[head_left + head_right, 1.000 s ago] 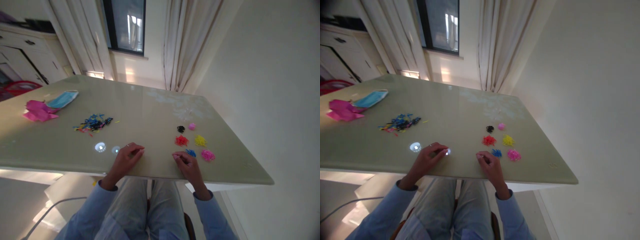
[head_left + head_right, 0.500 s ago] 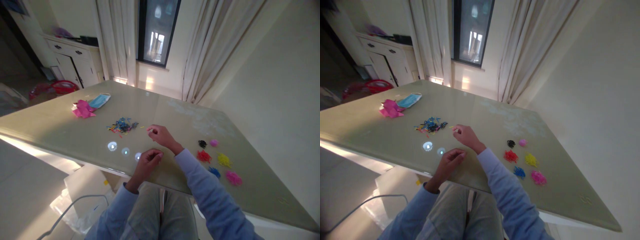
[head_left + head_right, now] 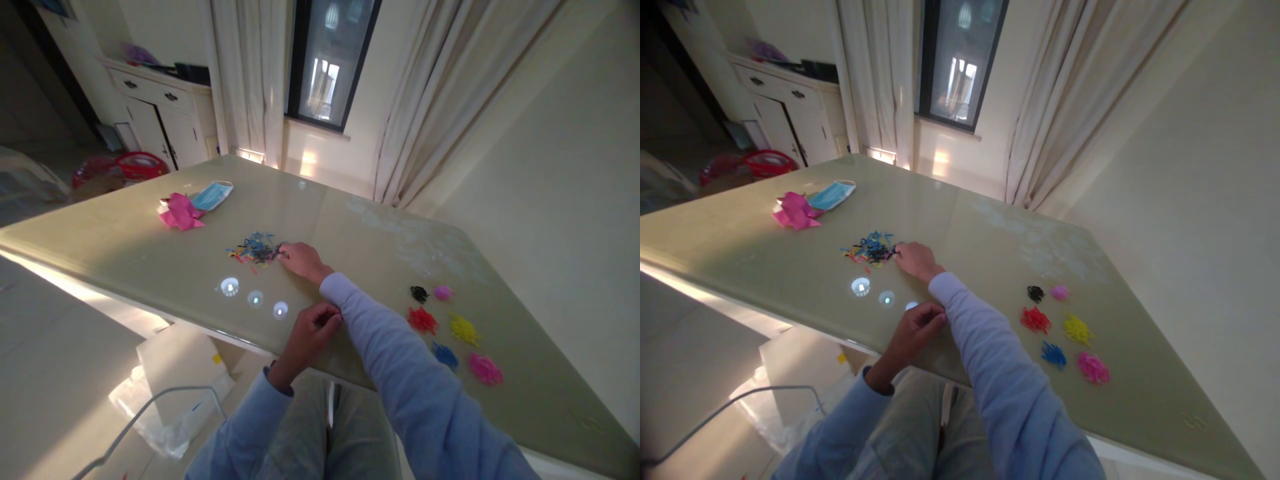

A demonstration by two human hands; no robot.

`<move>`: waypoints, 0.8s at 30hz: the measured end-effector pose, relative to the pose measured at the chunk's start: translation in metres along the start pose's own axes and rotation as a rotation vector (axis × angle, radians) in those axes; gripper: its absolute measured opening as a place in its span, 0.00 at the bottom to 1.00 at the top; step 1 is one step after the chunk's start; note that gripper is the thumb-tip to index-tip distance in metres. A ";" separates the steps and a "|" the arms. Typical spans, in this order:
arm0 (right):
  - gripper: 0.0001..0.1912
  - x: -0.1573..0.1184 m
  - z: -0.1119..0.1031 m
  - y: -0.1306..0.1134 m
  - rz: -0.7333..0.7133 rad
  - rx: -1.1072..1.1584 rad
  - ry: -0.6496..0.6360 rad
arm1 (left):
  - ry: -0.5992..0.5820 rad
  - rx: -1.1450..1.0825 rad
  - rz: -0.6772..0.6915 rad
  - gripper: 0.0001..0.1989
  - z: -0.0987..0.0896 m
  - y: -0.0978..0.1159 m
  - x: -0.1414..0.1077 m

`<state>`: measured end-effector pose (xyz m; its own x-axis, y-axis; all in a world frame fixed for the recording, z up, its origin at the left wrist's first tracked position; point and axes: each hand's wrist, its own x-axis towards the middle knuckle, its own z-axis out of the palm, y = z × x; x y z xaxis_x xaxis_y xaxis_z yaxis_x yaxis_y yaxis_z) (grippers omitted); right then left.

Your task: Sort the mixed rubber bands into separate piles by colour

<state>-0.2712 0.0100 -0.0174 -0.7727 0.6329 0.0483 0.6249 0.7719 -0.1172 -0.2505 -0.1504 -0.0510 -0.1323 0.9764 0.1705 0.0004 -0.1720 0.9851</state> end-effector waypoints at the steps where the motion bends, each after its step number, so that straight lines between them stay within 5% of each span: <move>1: 0.16 0.000 0.000 0.000 -0.006 -0.018 -0.002 | 0.002 0.003 0.000 0.09 0.000 0.000 0.000; 12: 0.16 0.008 0.001 0.006 -0.114 -0.077 -0.016 | 0.016 -0.009 -0.007 0.09 0.001 -0.001 0.000; 24: 0.12 -0.002 0.012 0.025 -0.080 0.290 0.159 | 0.002 -0.012 -0.019 0.11 0.001 0.003 -0.002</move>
<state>-0.2554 0.0269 -0.0321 -0.7765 0.5903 0.2204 0.4877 0.7845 -0.3831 -0.2491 -0.1525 -0.0485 -0.1336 0.9793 0.1521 -0.0137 -0.1553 0.9878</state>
